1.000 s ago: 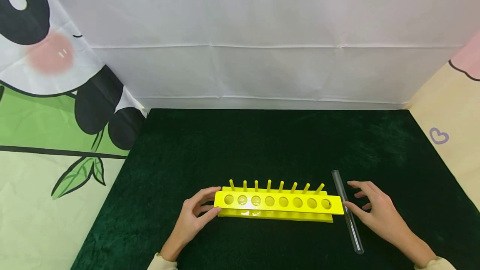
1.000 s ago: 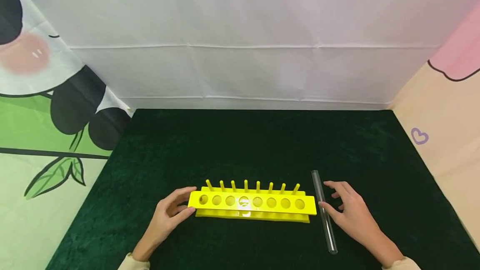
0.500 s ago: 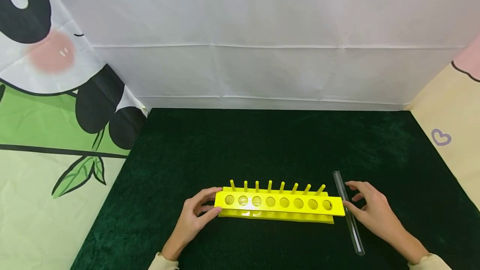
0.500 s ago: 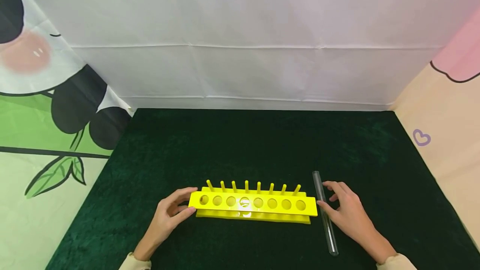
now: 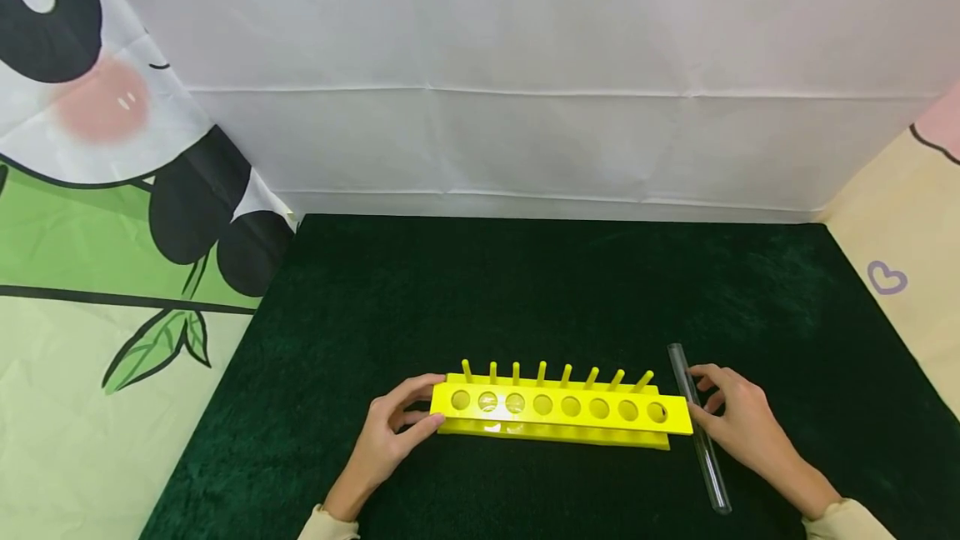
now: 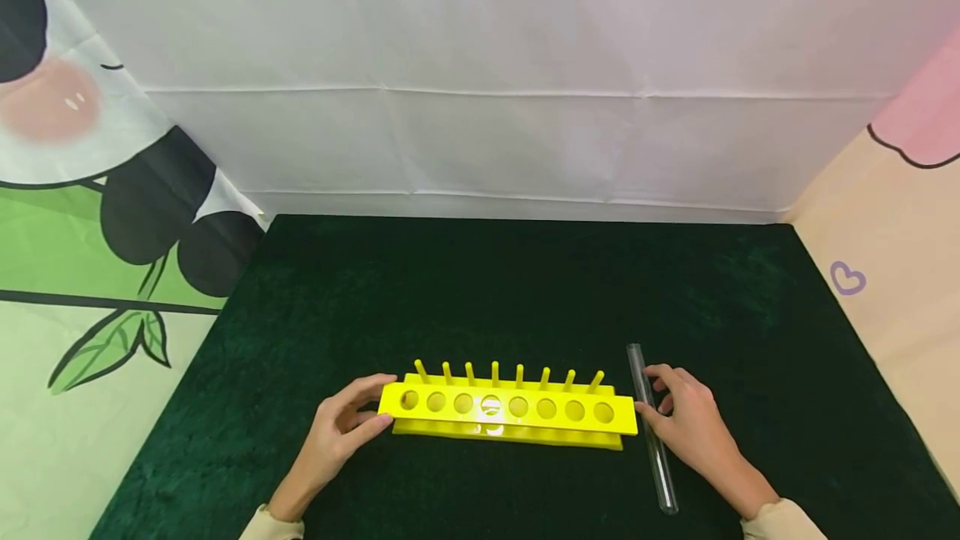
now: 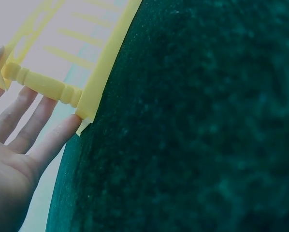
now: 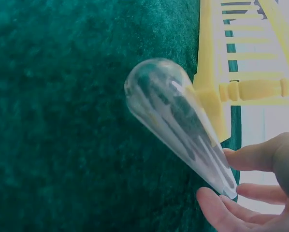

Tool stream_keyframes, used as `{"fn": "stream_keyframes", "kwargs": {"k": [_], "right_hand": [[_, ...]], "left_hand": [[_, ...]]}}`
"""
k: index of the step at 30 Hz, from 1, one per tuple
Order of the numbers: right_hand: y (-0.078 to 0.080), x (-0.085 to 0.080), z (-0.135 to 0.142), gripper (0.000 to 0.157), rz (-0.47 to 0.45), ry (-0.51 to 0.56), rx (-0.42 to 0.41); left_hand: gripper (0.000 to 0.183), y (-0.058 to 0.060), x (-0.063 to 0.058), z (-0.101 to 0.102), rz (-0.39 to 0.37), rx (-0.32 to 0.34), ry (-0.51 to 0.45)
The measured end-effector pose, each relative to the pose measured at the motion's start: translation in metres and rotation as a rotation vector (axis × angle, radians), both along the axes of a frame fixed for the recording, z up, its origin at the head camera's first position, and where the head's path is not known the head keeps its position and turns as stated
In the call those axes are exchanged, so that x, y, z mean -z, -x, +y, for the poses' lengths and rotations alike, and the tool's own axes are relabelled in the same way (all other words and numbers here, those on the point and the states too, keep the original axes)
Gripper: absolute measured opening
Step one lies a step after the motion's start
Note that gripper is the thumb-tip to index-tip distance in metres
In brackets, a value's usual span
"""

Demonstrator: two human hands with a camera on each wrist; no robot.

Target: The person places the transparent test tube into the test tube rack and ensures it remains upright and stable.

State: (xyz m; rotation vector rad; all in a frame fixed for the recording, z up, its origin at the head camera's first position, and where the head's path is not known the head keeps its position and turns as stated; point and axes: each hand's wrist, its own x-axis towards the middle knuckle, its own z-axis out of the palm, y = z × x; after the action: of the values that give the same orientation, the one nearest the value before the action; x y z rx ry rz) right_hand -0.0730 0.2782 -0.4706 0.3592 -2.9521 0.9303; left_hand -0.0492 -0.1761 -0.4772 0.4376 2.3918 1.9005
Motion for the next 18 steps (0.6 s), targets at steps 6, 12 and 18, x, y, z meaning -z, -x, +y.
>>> {"fn": "stream_keyframes", "kwargs": {"k": [6, 12, 18], "right_hand": [[0.0038, -0.0026, -0.0041, 0.045, -0.121, 0.045, 0.037], [0.0061, -0.0048, -0.0051, 0.049, -0.215, 0.094, 0.058], [0.0059, -0.0059, -0.0039, 0.048, -0.240, 0.121, 0.058]], "left_hand": [[0.042, 0.0000, 0.0020, 0.0012, 0.001, -0.001, 0.005], [0.042, -0.0002, 0.0030, 0.0015, -0.010, -0.012, 0.006], [0.042, -0.0008, 0.0020, 0.0016, -0.023, -0.015, 0.007]]}}
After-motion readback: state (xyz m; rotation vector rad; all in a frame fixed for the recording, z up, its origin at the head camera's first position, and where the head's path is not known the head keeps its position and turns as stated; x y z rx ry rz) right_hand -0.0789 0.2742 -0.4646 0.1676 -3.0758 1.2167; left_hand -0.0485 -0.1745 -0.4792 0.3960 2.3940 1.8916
